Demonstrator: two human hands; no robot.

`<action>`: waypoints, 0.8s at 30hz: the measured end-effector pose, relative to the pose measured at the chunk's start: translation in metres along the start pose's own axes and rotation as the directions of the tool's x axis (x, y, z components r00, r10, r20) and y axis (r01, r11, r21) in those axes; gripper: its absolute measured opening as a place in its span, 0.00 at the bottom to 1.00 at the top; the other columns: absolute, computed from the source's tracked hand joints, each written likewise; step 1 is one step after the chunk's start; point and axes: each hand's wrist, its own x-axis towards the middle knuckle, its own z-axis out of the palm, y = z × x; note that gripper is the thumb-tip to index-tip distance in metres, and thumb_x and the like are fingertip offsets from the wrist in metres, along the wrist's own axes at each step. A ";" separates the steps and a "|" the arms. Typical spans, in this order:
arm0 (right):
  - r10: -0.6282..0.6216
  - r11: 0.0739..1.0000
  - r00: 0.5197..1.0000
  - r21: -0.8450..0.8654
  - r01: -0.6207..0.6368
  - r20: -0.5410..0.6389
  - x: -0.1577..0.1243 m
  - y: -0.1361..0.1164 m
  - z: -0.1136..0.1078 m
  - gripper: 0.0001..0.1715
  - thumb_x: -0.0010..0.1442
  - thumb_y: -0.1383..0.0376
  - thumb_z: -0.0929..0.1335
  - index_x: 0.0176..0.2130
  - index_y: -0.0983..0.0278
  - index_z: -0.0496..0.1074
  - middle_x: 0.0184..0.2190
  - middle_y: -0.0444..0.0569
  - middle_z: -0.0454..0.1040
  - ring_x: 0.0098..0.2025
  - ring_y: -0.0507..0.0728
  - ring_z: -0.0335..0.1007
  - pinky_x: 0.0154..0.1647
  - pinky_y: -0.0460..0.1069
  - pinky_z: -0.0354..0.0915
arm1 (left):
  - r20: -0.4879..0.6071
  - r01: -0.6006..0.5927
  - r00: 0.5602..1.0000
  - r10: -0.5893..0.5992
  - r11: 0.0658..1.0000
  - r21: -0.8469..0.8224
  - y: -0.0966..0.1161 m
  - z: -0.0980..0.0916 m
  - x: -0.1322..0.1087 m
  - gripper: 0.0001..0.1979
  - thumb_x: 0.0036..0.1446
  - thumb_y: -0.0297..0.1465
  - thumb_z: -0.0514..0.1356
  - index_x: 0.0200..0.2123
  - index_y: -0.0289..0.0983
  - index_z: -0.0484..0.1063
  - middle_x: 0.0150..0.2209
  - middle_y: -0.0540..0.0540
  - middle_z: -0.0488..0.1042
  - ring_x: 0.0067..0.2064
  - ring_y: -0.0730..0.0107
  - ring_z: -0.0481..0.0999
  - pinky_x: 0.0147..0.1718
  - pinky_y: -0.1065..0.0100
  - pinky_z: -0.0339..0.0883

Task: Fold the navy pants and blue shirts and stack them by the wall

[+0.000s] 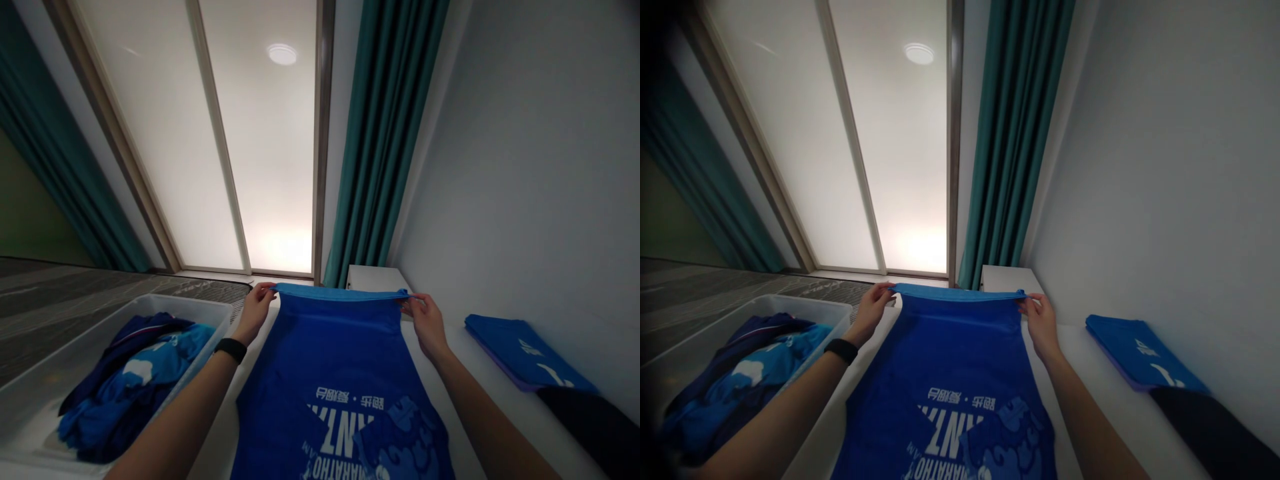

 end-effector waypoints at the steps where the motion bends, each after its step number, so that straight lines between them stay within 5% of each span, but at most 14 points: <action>1: 0.014 1.000 1.000 0.013 -0.014 0.001 -0.005 0.000 -0.001 0.21 0.54 0.47 0.67 0.40 0.59 0.63 0.33 0.49 0.78 0.39 0.60 0.77 0.39 0.53 0.71 | 0.002 0.013 1.000 -0.013 1.000 -0.006 0.000 -0.002 -0.004 0.25 0.52 0.51 0.59 0.40 0.36 0.71 0.40 0.42 0.78 0.44 0.59 0.78 0.44 0.61 0.72; 5: 0.072 0.997 0.997 0.015 -0.072 -0.004 -0.027 0.006 -0.007 0.21 0.52 0.46 0.67 0.35 0.59 0.65 0.29 0.47 0.77 0.31 0.58 0.76 0.34 0.52 0.70 | -0.001 0.079 0.997 -0.079 0.997 -0.013 -0.002 -0.010 -0.025 0.24 0.55 0.52 0.53 0.35 0.36 0.73 0.39 0.42 0.78 0.40 0.60 0.79 0.42 0.62 0.73; 10: 0.091 0.985 0.996 -0.148 -0.092 -0.015 -0.055 0.018 -0.022 0.26 0.51 0.41 0.65 0.25 0.61 0.66 0.20 0.42 0.69 0.23 0.54 0.65 0.25 0.48 0.61 | 0.015 0.160 0.987 -0.161 0.985 0.057 -0.005 -0.019 -0.051 0.21 0.47 0.49 0.60 0.29 0.36 0.73 0.30 0.45 0.78 0.34 0.59 0.79 0.38 0.62 0.71; 18: 0.070 0.851 0.994 -0.524 -0.014 0.088 -0.079 0.035 -0.037 0.21 0.46 0.46 0.69 0.21 0.59 0.64 0.21 0.43 0.67 0.26 0.56 0.63 0.31 0.50 0.57 | 0.153 0.078 0.980 -0.131 0.947 0.310 -0.023 -0.029 -0.078 0.17 0.47 0.47 0.60 0.25 0.37 0.72 0.24 0.48 0.75 0.29 0.61 0.74 0.29 0.67 0.64; 21: 0.035 0.730 0.993 -0.681 0.051 0.112 -0.083 0.034 -0.034 0.20 0.48 0.48 0.70 0.23 0.59 0.64 0.26 0.44 0.68 0.32 0.58 0.65 0.35 0.50 0.57 | 0.142 0.038 0.985 -0.096 0.928 0.369 -0.031 -0.030 -0.082 0.16 0.49 0.46 0.59 0.29 0.38 0.73 0.27 0.48 0.77 0.31 0.60 0.76 0.32 0.67 0.64; 24: 0.034 0.467 0.985 -0.874 0.132 0.167 -0.088 0.030 -0.029 0.17 0.54 0.49 0.68 0.29 0.60 0.65 0.33 0.47 0.69 0.37 0.59 0.67 0.36 0.50 0.58 | 0.154 -0.002 0.985 -0.072 0.902 0.432 -0.036 -0.031 -0.085 0.16 0.51 0.45 0.57 0.33 0.39 0.73 0.27 0.49 0.76 0.31 0.61 0.75 0.31 0.67 0.63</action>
